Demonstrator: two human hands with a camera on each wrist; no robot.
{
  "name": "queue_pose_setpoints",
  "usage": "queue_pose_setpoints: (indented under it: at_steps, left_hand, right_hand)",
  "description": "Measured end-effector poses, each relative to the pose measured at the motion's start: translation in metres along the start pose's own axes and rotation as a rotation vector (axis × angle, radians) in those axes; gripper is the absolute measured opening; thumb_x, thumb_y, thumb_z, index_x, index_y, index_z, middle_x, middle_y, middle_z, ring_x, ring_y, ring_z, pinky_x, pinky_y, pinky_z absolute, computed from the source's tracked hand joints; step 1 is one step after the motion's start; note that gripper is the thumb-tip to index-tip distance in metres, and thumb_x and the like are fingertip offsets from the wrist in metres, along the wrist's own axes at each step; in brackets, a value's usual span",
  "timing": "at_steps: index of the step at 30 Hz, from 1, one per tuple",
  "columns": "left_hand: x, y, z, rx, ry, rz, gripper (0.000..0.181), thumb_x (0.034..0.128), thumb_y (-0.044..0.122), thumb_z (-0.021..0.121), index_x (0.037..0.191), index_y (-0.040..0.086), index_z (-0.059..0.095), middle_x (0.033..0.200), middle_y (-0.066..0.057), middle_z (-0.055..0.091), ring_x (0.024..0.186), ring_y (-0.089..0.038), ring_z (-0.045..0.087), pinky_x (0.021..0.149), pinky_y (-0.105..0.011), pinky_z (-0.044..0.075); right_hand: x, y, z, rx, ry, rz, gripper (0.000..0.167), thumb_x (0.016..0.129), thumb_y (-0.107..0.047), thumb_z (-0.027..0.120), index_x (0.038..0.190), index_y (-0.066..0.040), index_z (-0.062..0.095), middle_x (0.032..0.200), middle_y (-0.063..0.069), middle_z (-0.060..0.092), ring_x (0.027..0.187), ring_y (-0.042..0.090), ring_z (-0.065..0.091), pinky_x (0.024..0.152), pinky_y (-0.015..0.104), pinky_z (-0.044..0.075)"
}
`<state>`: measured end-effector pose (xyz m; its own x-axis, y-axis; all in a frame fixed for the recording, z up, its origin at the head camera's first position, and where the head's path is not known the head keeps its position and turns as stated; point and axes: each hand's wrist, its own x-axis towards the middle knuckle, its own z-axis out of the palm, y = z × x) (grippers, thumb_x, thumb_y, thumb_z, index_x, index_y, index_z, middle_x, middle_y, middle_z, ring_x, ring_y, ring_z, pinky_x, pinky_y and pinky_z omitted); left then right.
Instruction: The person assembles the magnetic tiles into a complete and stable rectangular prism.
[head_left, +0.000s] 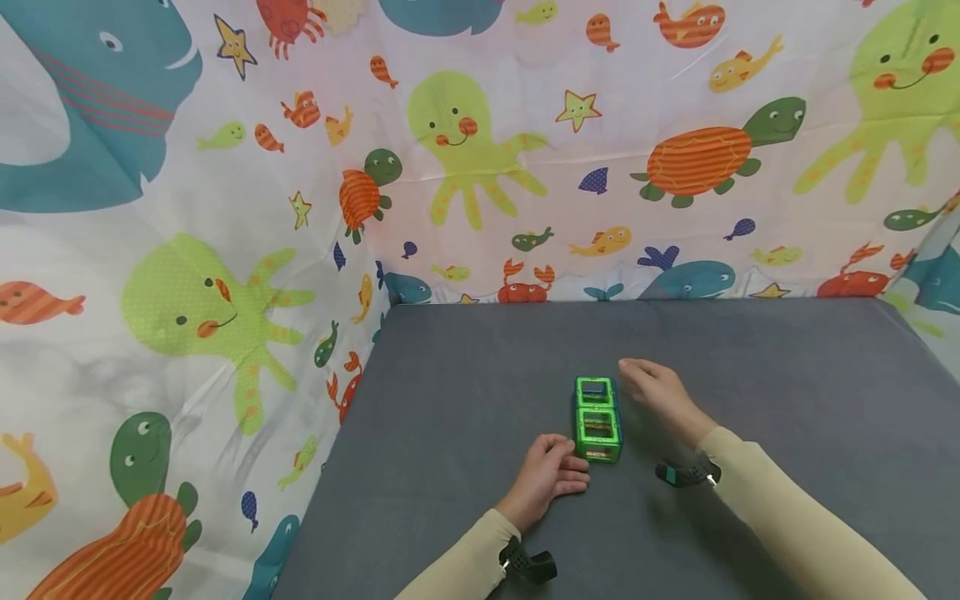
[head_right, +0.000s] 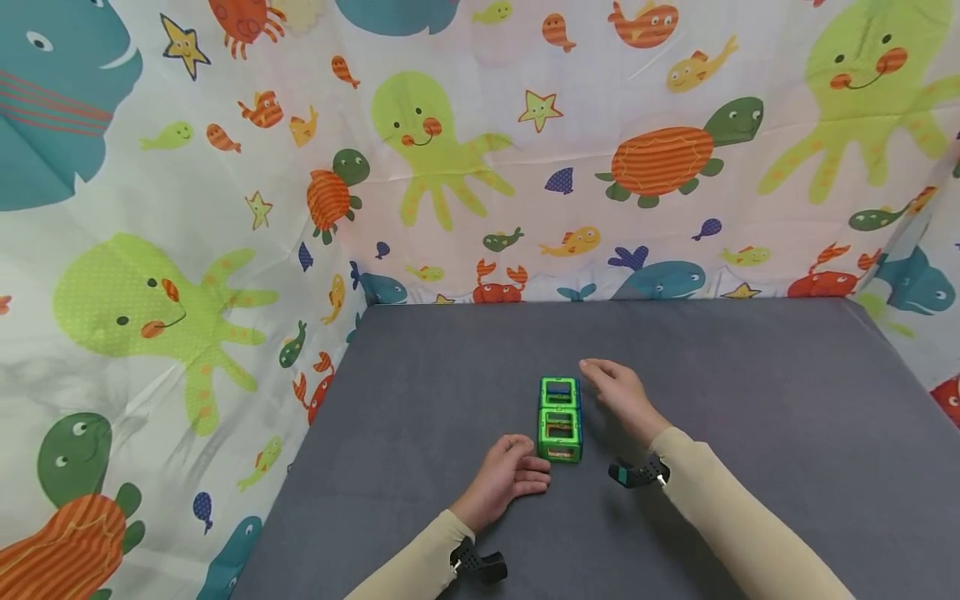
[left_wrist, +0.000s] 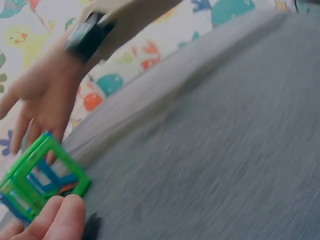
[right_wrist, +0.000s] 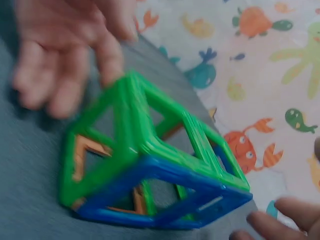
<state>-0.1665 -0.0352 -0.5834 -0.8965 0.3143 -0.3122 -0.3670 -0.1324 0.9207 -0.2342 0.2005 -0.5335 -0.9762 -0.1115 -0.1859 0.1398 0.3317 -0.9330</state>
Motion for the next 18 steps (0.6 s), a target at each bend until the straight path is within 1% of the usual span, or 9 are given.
queue_pose_setpoints:
  at_steps: [3, 5, 6, 8, 12, 15, 18]
  left_hand:
    - [-0.006, -0.002, 0.005, -0.069, -0.027, -0.019, 0.067, 0.1059, 0.029, 0.051, 0.154, -0.007, 0.021, 0.114, -0.028, 0.071, 0.096, -0.036, 0.075, 0.088, -0.046, 0.060]
    - [-0.008, -0.003, 0.007, -0.092, -0.022, -0.016, 0.075, 0.1067, 0.031, 0.049, 0.159, -0.006, 0.010, 0.121, -0.032, 0.068, 0.108, -0.043, 0.071, 0.093, -0.048, 0.058]
    - [-0.008, -0.003, 0.007, -0.101, -0.017, -0.011, 0.077, 0.1069, 0.031, 0.048, 0.160, -0.006, 0.007, 0.123, -0.033, 0.067, 0.112, -0.045, 0.069, 0.095, -0.049, 0.057]
    - [-0.008, -0.001, 0.007, -0.110, -0.008, -0.003, 0.078, 0.1068, 0.032, 0.048, 0.160, -0.006, 0.005, 0.126, -0.034, 0.065, 0.117, -0.046, 0.067, 0.097, -0.049, 0.056]
    - [-0.006, 0.001, 0.003, -0.102, 0.003, 0.015, 0.078, 0.1065, 0.033, 0.048, 0.160, -0.006, 0.007, 0.128, -0.035, 0.063, 0.119, -0.046, 0.065, 0.099, -0.049, 0.055]
    - [-0.003, 0.004, -0.003, -0.085, 0.012, 0.027, 0.077, 0.1068, 0.033, 0.047, 0.160, -0.007, 0.007, 0.131, -0.037, 0.060, 0.122, -0.046, 0.063, 0.102, -0.050, 0.053]
    - [0.001, 0.007, -0.008, -0.080, 0.041, 0.033, 0.078, 0.1066, 0.032, 0.047, 0.160, -0.008, 0.007, 0.136, -0.038, 0.056, 0.126, -0.047, 0.060, 0.105, -0.051, 0.050]
  right_hand:
    - [0.011, -0.002, 0.000, -0.033, -0.050, -0.031, 0.078, 0.107, -0.056, 0.035, 0.155, 0.006, 0.034, 0.160, 0.029, 0.037, 0.149, 0.045, 0.035, 0.118, 0.058, 0.034]
    - [0.015, -0.001, 0.002, -0.043, -0.078, -0.035, 0.079, 0.108, -0.057, 0.031, 0.154, 0.006, 0.036, 0.159, 0.028, 0.039, 0.149, 0.044, 0.035, 0.119, 0.059, 0.032]
    - [0.017, -0.001, 0.002, -0.045, -0.090, -0.039, 0.079, 0.108, -0.057, 0.029, 0.154, 0.007, 0.036, 0.158, 0.029, 0.039, 0.149, 0.045, 0.035, 0.119, 0.059, 0.032]
    - [0.018, 0.002, 0.003, -0.043, -0.099, -0.037, 0.082, 0.107, -0.059, 0.026, 0.153, 0.008, 0.037, 0.158, 0.029, 0.040, 0.149, 0.045, 0.035, 0.118, 0.058, 0.034]
    - [0.016, 0.008, 0.002, -0.028, -0.091, -0.051, 0.083, 0.108, -0.058, 0.024, 0.151, 0.011, 0.037, 0.156, 0.031, 0.040, 0.147, 0.046, 0.037, 0.116, 0.056, 0.038]
    - [0.011, 0.012, 0.000, -0.010, -0.075, -0.055, 0.081, 0.108, -0.056, 0.026, 0.150, 0.012, 0.039, 0.154, 0.033, 0.040, 0.144, 0.048, 0.040, 0.113, 0.055, 0.041]
    - [0.006, 0.016, -0.001, -0.003, -0.059, -0.050, 0.079, 0.109, -0.054, 0.027, 0.148, 0.013, 0.042, 0.153, 0.034, 0.042, 0.142, 0.048, 0.043, 0.110, 0.053, 0.045]
